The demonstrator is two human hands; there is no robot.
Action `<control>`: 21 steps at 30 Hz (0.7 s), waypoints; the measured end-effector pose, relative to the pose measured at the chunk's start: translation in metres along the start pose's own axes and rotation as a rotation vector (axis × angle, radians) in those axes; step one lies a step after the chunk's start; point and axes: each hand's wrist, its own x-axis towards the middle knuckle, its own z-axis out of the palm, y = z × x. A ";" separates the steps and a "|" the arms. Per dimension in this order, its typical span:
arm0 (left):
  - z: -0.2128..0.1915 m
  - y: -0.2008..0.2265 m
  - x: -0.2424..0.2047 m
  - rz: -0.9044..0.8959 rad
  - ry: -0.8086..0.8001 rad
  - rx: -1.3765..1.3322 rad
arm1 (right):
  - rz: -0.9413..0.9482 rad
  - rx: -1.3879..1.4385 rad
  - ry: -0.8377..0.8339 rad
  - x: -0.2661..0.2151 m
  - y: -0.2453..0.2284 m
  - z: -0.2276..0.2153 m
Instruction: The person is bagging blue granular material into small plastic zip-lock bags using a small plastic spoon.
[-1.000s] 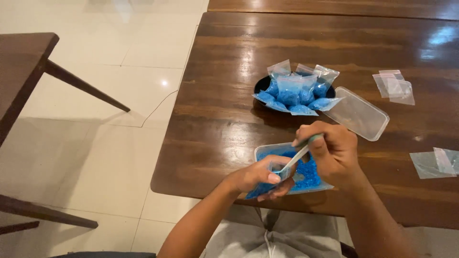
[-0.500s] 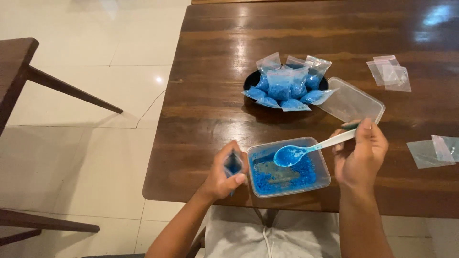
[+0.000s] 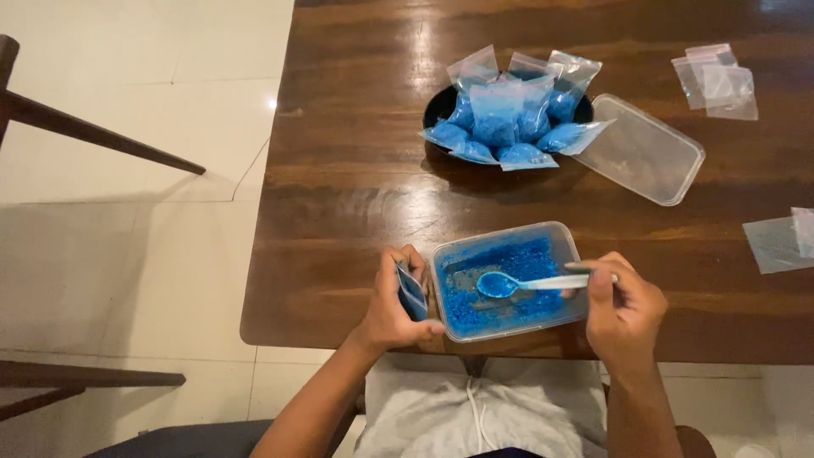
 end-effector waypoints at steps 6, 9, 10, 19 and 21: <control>0.005 -0.002 -0.013 0.032 -0.032 0.287 | -0.109 -0.150 -0.005 -0.020 0.021 -0.006; 0.008 0.007 -0.008 -0.126 -0.194 0.327 | -0.082 -0.250 -0.096 -0.022 0.016 -0.004; 0.010 0.004 -0.008 -0.129 -0.196 0.325 | -0.078 -0.251 -0.098 -0.025 0.019 -0.003; 0.019 0.007 -0.003 -0.082 -0.136 0.457 | -0.244 -0.256 -0.320 -0.039 0.017 -0.010; 0.019 0.008 -0.003 -0.072 -0.137 0.448 | -0.235 -0.163 -0.137 -0.037 0.008 -0.010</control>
